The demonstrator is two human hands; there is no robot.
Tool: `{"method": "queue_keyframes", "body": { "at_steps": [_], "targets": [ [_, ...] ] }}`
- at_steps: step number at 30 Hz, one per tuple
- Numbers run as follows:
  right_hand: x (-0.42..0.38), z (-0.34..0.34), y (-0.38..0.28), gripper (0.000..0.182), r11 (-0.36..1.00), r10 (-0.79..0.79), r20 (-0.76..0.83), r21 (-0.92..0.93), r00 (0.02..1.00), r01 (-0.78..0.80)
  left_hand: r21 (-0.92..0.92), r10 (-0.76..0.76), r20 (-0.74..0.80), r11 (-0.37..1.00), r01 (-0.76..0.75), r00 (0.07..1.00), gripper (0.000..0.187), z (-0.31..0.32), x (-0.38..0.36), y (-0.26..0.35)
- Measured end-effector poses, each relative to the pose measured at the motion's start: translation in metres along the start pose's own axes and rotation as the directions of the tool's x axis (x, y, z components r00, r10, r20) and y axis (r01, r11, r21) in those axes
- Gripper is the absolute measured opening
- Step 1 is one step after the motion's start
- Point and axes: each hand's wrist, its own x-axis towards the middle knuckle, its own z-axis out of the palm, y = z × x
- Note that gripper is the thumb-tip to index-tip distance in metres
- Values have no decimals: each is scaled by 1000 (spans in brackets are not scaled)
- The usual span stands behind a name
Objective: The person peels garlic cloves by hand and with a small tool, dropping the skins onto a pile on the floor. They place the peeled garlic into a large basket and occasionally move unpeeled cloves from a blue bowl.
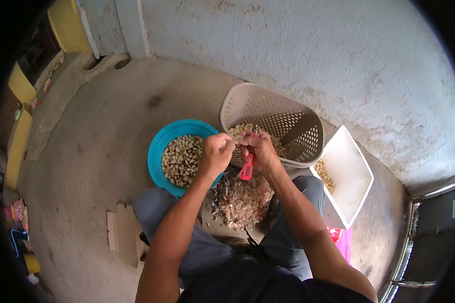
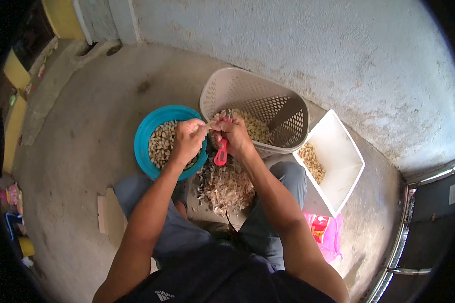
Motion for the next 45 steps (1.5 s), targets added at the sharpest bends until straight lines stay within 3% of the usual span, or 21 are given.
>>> {"method": "queue_keyframes", "body": {
  "at_steps": [5, 7, 11, 14, 17, 20, 23, 26, 29, 32, 36, 38, 41, 45],
  "targets": [
    [3, -1, 4, 6, 995, 62, 64, 73, 996, -66, 4, 74, -10, 997, -74, 997, 17, 0, 1, -7],
    [9, -7, 9, 7, 974, 122, 97, 181, 988, -138, -60, 38, -14, 997, -38, 999, 18, 0, 0, -4],
    [15, -7, 15, 10, 974, 140, 116, 162, 983, -158, -198, -98, -8, 976, 95, 995, 17, 1, 5, -12],
    [8, 6, 21, 12, 990, -113, 0, -87, 994, 113, -305, -216, -10, 931, 203, 976, 16, 2, 6, -10],
    [20, -9, 32, 14, 752, -375, 110, -545, 920, 371, -334, -272, -3, 907, 255, 962, 15, 3, 7, -8],
    [19, -15, 22, 18, 676, -330, 213, -627, 920, 388, -382, -315, 29, 874, 301, 949, 14, 1, 6, -3],
    [5, -9, 1, 24, 873, -56, 131, -475, 990, 112, -449, -340, 78, 828, 337, 937, 12, 1, 6, -3],
    [15, -28, 11, 30, 967, 154, 160, -227, 975, -115, -546, -349, 127, 757, 359, 929, 11, -1, 7, -3],
    [11, -17, 12, 33, 981, 155, 139, 95, 978, -169, -636, -349, 177, 673, 377, 920, 10, -4, 8, -1],
    [16, -25, 24, 31, 939, 199, 232, 232, 952, -253, -690, -327, 213, 617, 379, 921, 8, -6, 9, -1],
    [7, -14, 18, 30, 989, 117, 178, 64, 977, -130, -675, -327, 185, 643, 361, 927, 7, -6, 8, -1],
    [2, -7, 9, 28, 997, 20, 173, -72, 985, -7, -582, -309, 152, 739, 338, 939, 6, -7, 7, 1],
    [5, -9, 4, 23, 997, -5, 118, -80, 993, 14, -513, -303, 146, 791, 333, 942, 6, -4, 5, 4],
    [7, -18, -1, 24, 998, 58, 167, -10, 984, -57, -512, -288, 169, 792, 334, 943, 6, -1, 4, 3]
  ]
}}
